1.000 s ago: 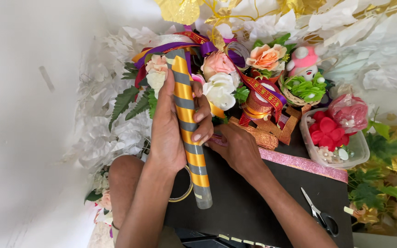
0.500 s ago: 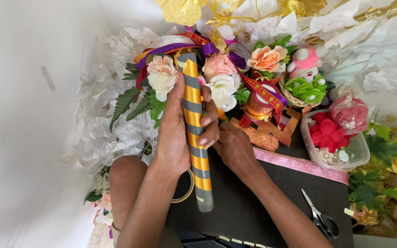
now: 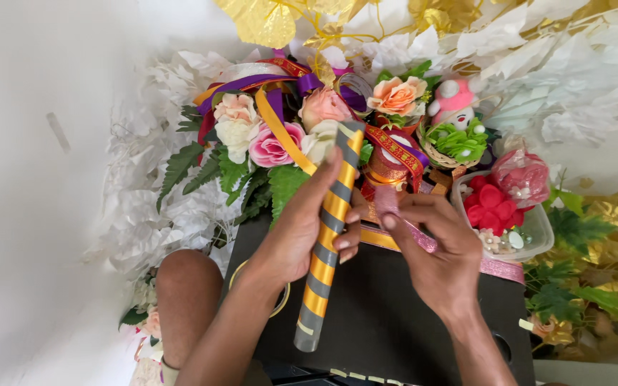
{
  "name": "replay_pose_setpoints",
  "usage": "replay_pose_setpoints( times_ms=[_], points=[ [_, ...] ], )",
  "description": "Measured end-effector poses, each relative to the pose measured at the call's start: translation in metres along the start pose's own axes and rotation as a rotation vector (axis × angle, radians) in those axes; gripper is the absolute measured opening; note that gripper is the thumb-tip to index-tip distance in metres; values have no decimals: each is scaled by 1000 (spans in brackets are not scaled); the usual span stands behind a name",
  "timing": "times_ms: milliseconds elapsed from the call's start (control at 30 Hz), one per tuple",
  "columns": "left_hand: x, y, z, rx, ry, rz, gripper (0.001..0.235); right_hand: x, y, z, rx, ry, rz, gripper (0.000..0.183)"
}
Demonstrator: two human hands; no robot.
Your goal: The person wraps a cardboard tube with decorative ribbon and tape, securing a pink glittery ribbon around the top of the tube.
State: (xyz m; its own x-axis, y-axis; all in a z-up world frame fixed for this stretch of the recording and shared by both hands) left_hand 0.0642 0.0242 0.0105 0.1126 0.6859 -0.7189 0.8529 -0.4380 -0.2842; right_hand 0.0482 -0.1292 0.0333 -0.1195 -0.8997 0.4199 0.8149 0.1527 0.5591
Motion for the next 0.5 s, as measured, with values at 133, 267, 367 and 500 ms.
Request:
replay_pose_setpoints(
  times_ms=[133, 267, 367, 500],
  points=[
    [-28, 1, 26, 81, 196, 73, 54, 47, -30, 0, -152, 151, -118, 13],
    [-48, 5, 57, 97, 297, 197, 29, 65, -53, 9, -185, 146, -155, 7],
    [-53, 7, 70, 106, 306, 202, 28, 71, -67, 20, -234, -65, -169, 9],
    [-51, 12, 84, 148, 247, 156, 29, 128, -180, -75, -336, -39, 110, 10]
  ],
)
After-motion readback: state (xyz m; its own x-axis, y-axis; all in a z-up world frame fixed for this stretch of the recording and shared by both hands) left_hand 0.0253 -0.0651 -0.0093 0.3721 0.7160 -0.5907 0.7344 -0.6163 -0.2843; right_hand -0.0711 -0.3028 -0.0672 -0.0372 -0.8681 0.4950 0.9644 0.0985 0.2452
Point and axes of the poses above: each hand's wrist, its own y-axis towards the middle knuckle, its own x-axis out of the back of the hand, z = x × y, the point moved 7 cm from there along y, towards the middle knuckle, and after that the axes turned 3 degrees about x, right-handed, at the moved point
